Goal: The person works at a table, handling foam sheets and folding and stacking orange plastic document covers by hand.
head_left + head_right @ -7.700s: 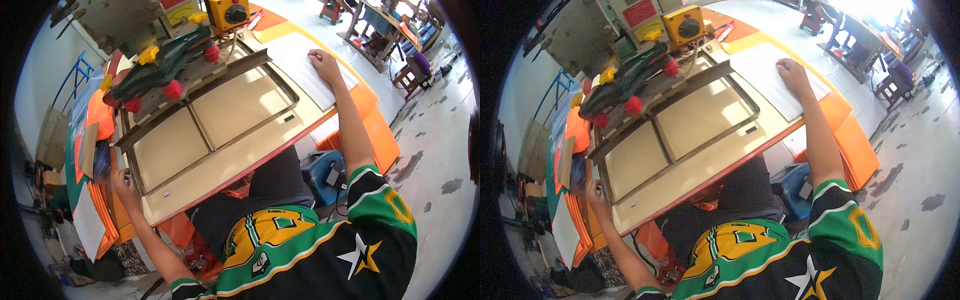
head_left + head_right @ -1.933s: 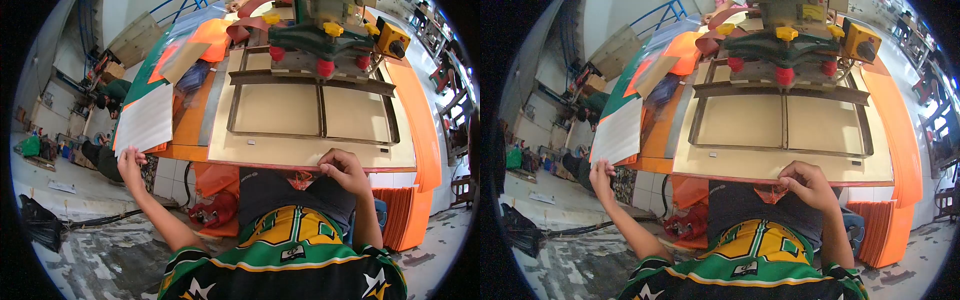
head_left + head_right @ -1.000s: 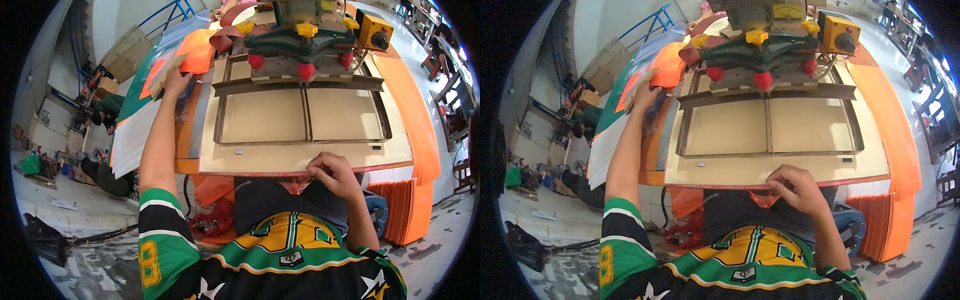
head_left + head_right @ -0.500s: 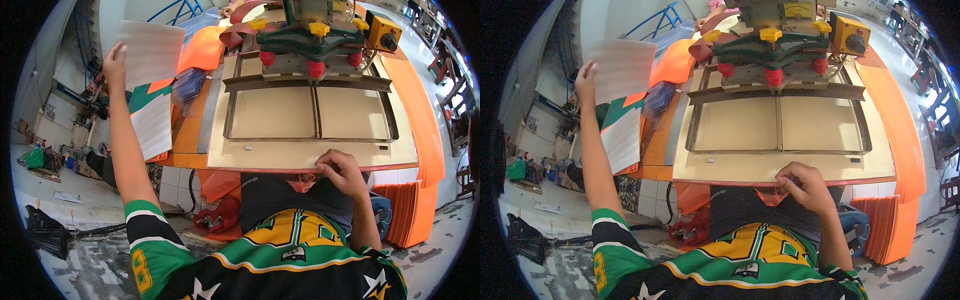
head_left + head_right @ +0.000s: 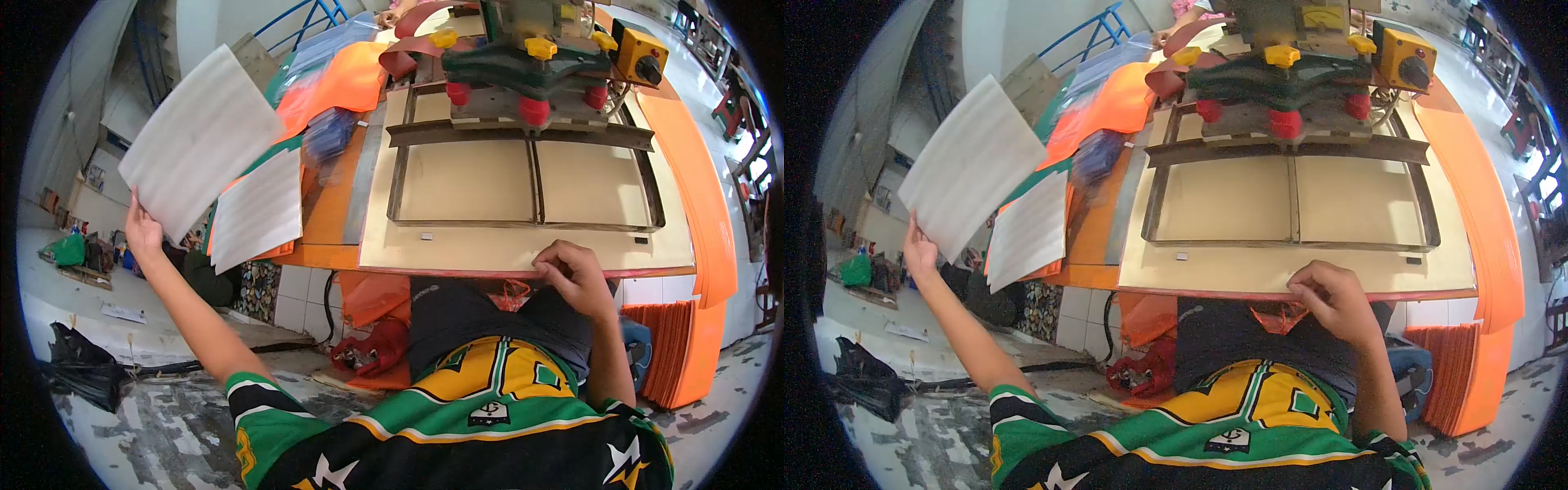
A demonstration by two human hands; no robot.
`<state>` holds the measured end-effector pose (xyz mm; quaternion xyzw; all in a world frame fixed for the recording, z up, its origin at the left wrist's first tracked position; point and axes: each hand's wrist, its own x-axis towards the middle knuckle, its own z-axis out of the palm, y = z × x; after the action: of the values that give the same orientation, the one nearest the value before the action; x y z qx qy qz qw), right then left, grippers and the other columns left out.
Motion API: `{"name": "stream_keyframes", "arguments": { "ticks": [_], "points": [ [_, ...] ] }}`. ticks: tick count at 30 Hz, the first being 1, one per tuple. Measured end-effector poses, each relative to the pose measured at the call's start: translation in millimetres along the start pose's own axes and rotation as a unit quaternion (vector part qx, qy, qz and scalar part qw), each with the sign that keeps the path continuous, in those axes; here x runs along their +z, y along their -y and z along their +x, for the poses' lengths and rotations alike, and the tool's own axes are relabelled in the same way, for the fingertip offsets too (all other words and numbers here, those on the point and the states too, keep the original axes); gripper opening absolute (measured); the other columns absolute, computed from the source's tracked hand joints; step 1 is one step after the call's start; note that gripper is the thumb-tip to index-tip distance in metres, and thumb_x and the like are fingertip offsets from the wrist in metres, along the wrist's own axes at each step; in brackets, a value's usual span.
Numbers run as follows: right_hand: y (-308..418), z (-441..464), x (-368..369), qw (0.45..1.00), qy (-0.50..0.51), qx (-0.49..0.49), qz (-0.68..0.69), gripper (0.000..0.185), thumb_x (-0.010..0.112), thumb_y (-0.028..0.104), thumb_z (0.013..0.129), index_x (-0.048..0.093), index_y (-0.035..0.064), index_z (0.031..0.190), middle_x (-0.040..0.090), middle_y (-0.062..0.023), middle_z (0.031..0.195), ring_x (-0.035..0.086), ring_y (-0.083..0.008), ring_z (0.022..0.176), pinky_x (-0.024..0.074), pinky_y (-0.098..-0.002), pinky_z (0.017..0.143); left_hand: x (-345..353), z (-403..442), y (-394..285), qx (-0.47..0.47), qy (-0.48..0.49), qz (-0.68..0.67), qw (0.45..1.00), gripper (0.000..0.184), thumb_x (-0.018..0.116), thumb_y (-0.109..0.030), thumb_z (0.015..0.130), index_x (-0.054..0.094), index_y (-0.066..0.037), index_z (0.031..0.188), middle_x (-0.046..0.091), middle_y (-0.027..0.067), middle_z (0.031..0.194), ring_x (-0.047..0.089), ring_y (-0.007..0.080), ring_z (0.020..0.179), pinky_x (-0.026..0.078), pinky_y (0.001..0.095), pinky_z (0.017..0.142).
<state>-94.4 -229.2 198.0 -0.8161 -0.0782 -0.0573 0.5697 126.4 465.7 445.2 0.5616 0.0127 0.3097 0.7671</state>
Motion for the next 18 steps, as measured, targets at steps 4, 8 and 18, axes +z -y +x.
{"name": "stream_keyframes", "arguments": {
  "ticks": [4, 8, 18],
  "points": [
    [-5.0, 1.1, -0.2, 1.000, 0.008, -0.007, -0.011, 0.009, 0.066, 0.007, 0.088, 0.064, -0.0012, 0.089, 0.062, -0.0083, 0.076, 0.056, -0.0142, 0.062, 0.0439, -0.0270, 0.057, -85.5, 47.5, 42.2, -0.113, 0.013, 0.023, 0.993, 0.042, 0.062, -0.017, 0.094, 0.057, 0.000, 0.131, 0.057, 0.0116, 0.135, 0.049, 0.0241, 0.128, 0.034, 0.0395, 0.113],
    [-5.8, 1.7, 0.6, 1.000, 0.000, -0.011, -0.004, 0.009, 0.066, 0.007, 0.088, 0.064, -0.0013, 0.090, 0.063, -0.0080, 0.077, 0.055, -0.0138, 0.062, 0.0439, -0.0269, 0.057, -53.5, 8.3, 91.0, -0.080, -0.057, 0.407, 0.908, 0.050, 0.068, -0.025, 0.090, 0.059, 0.005, 0.129, 0.059, 0.0118, 0.134, 0.053, 0.0210, 0.125, 0.038, 0.0320, 0.104],
    [-1.7, 0.6, -1.5, 1.000, 0.010, 0.003, -0.006, 0.010, 0.065, 0.009, 0.090, 0.064, -0.0009, 0.091, 0.062, -0.0082, 0.077, 0.056, -0.0145, 0.062, 0.0452, -0.0281, 0.058, 110.4, -153.1, 158.3, 0.122, 0.335, 0.581, 0.732, 0.056, 0.066, -0.039, 0.090, 0.059, -0.002, 0.131, 0.049, 0.0247, 0.142, 0.046, 0.0334, 0.134, 0.033, 0.0348, 0.111]
  ]
}}
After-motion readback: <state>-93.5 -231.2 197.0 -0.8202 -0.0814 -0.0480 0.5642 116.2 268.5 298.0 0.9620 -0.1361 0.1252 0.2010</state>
